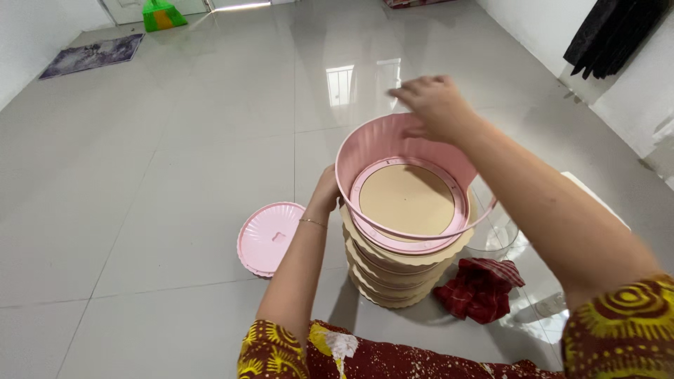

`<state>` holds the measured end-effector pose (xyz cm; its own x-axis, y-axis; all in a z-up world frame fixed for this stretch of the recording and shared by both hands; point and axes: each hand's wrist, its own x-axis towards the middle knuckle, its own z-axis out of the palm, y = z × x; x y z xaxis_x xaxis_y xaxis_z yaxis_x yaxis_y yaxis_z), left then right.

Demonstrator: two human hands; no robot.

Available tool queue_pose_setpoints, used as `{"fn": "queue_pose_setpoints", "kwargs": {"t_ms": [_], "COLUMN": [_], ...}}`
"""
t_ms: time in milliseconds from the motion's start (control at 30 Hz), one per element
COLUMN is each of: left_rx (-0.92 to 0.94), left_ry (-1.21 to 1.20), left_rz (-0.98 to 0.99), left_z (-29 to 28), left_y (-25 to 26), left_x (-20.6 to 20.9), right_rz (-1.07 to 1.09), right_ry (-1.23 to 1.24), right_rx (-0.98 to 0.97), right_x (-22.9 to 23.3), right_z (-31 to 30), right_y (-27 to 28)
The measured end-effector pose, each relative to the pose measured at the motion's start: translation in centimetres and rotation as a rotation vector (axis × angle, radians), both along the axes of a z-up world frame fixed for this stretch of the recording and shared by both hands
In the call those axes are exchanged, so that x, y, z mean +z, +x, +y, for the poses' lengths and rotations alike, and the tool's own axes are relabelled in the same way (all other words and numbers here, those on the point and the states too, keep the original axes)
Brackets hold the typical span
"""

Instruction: The person assembles a stack of pink plastic containers with beige lids and clear rings on the floor. They place rings and lids on each tier, then wipe the exterior with a red cloth.

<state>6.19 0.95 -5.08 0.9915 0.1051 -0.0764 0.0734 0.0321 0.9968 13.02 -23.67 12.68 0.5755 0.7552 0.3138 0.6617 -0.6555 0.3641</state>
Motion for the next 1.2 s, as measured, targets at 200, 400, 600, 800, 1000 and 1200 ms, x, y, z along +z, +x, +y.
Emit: {"fn": "queue_pose_setpoints", "kwargs": {"t_ms": [200,400,600,800,1000,1200], "left_rx": [-0.106,0.018,0.005,-0.006,-0.001,0.026], "left_ry": [-0.144,0.064,0.090,0.119,0.174,0.166], "left_rz": [-0.096,0.158,0.145,0.110,0.120,0.144], "left_z": [-0.4,-0.9,-0.9,-0.9,-1.1,-0.8], "left_y": [2.1,-1.1,-2.0,-1.7,-2.1,-1.5], "left_x": [-2.3,0.8,2.2,1.7,2.1,0.7], "right_rz": [0.059,0.129,0.094,0.010,0.101,0.044], "right_ry": [-0.113,0.092,0.055,0.145,0.063,0.039], "right_rx": [0.298,0.364,0.173,0.234,0.035,-0.053], "right_x": [-1.6,-4.1,-4.6,-4.7,-4.9,-4.8], "right_z": [5.6,5.7,6.3,5.9,5.0,4.7], "right_y": [1.4,2.7,2.5,2.0,2.7,2.4]}}
